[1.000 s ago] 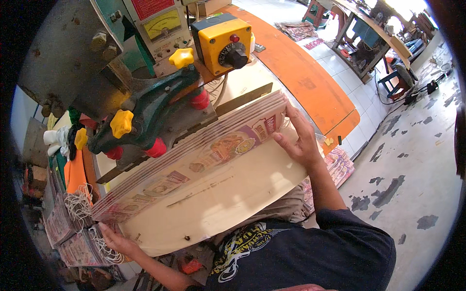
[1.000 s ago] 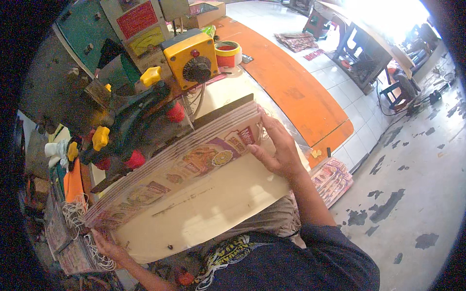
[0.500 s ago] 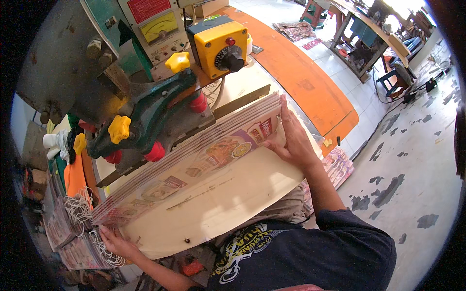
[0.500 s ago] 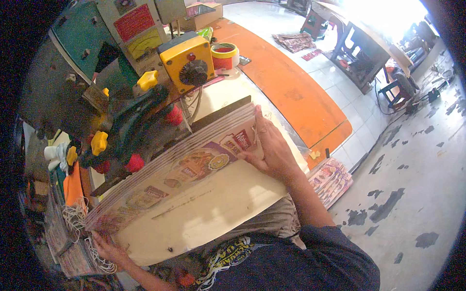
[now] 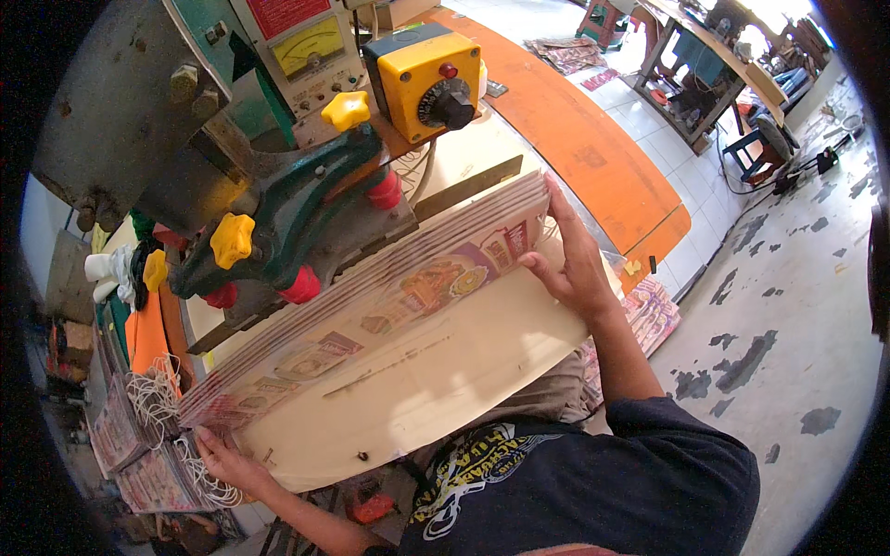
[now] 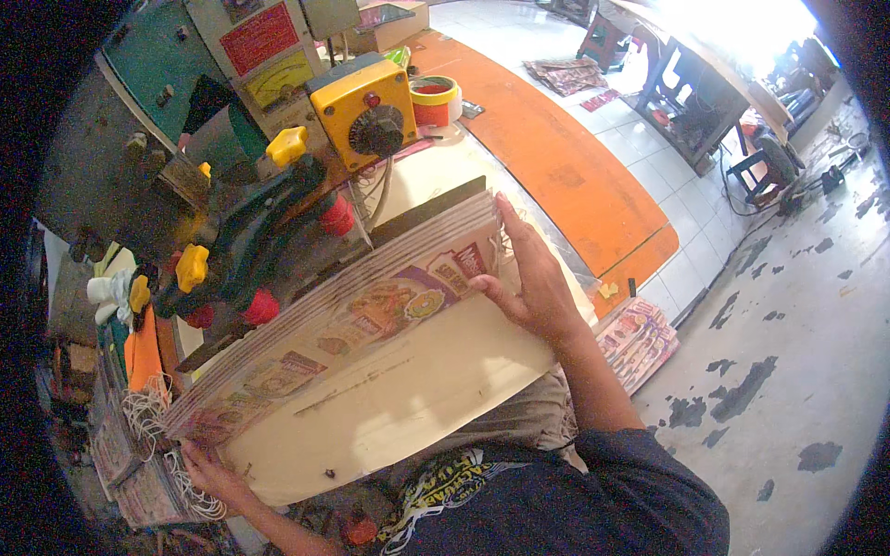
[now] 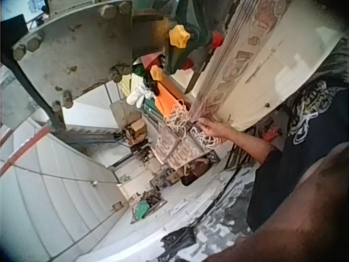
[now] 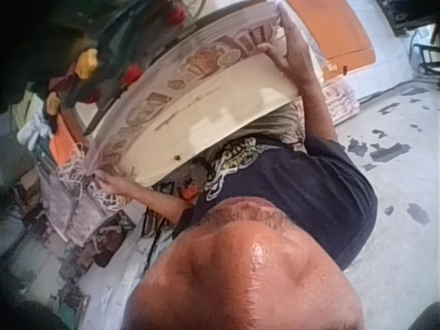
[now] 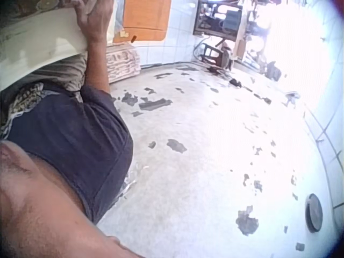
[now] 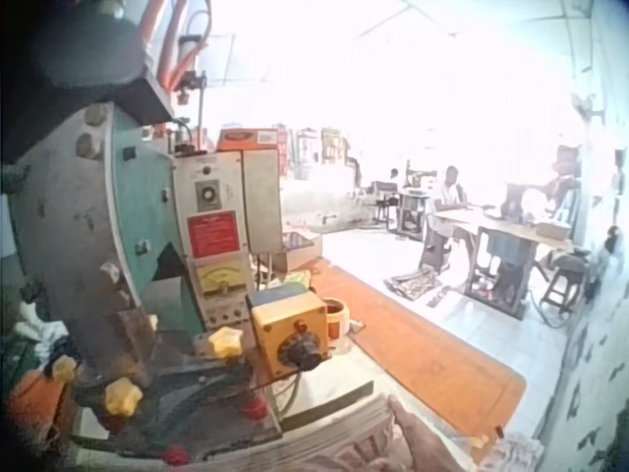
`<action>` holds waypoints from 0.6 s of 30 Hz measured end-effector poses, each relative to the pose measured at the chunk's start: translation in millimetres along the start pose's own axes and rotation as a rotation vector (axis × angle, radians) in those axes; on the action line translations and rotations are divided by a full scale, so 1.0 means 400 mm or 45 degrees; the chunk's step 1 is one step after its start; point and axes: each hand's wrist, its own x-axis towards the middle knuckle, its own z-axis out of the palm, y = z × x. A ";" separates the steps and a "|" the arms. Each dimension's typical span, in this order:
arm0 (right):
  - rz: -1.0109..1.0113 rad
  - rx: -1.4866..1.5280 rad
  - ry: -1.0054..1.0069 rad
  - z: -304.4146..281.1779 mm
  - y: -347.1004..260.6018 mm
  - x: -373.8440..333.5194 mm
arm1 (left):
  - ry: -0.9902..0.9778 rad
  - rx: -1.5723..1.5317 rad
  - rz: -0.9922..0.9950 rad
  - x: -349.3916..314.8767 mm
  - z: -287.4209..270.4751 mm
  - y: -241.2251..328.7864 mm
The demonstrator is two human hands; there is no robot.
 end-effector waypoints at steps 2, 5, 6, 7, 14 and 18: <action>-0.010 -0.013 0.012 -0.001 0.000 -0.003 | 0.032 0.017 -0.007 -0.008 0.019 0.008; -0.027 -0.016 0.014 -0.001 -0.003 0.000 | 0.048 0.144 -0.009 -0.014 0.017 0.027; -0.037 -0.021 0.019 -0.002 -0.002 0.002 | 0.060 0.138 -0.002 -0.016 0.021 0.030; -0.048 -0.027 0.024 -0.002 -0.002 0.003 | 0.073 0.132 0.006 -0.018 0.025 0.033; -0.062 -0.044 0.066 -0.009 -0.015 0.006 | 0.107 0.148 0.023 -0.027 0.047 0.055; -0.086 -0.063 0.064 -0.008 -0.017 0.008 | 0.084 0.055 0.048 -0.011 0.024 0.027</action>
